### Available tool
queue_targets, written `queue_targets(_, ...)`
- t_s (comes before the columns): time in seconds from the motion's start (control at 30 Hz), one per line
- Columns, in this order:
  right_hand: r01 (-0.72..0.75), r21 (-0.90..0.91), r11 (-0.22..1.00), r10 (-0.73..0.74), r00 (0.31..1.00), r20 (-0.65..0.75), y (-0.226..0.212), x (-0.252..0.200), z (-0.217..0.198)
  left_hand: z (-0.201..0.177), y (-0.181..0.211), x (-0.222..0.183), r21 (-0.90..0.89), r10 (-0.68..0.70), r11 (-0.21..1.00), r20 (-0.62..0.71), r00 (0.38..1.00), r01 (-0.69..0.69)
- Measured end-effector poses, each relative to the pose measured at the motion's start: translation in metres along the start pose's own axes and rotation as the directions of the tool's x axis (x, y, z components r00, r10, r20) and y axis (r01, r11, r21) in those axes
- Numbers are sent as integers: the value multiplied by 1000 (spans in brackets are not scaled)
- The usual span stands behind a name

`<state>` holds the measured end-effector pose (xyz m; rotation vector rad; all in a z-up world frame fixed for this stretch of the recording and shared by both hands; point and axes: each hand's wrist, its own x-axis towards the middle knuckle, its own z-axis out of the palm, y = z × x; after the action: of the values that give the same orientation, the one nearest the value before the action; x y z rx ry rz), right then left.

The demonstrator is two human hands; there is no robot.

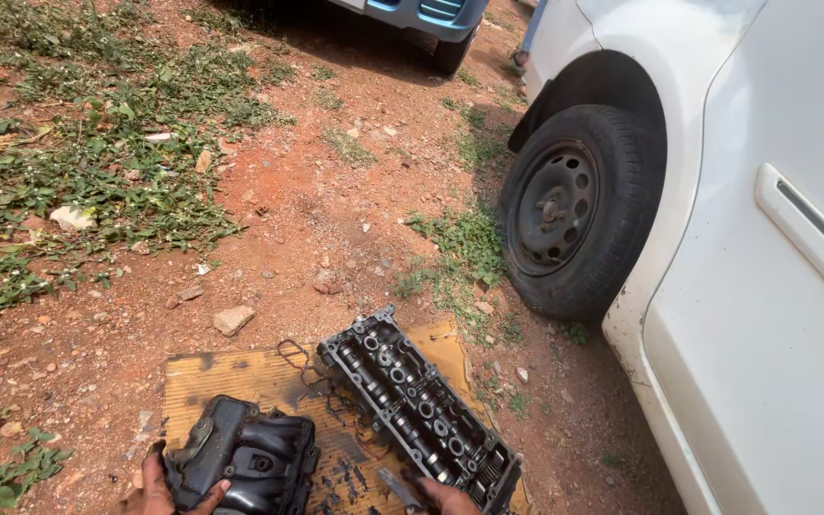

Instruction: The person works on an intake manifold and a cylinder head, using a small pick-like tool and their hands to clean channels and remove debris from the surfaces while the parts rest on cardboard on the ground.

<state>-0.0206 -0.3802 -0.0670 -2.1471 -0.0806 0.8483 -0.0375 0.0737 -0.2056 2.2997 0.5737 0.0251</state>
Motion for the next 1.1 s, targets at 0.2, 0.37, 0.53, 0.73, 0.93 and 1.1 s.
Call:
queue_targets(0.2, -93, 664, 742, 269, 948, -168, -103, -34, -73, 18, -27, -21, -79, -202, 979, -211, 956, 189)
queue_targets(0.37, 336, 587, 736, -76, 903, -422, -226, -46, -147, -10, -25, -33, -67, -257, 966, -204, 945, 248)
queue_targets(0.53, 493, 516, 700, -179, 821, -542, -292, -46, -188, 9, -37, -25, -107, -253, 967, -283, 925, 232)
queue_targets(0.73, 204, 206, 957, -142, 949, -283, -291, -35, -152, -48, 28, -31, 222, -379, 906, 47, 924, 361)
queue_targets(0.93, 457, -476, 751, -417, 888, 194, -254, -12, -59, -145, 139, -89, 225, -381, 915, 218, 898, 334)
queue_targets(1.1, 310, -746, 590, -214, 950, 226, -248, 20, -14, -157, 157, -88, 291, -397, 898, 211, 893, 330)
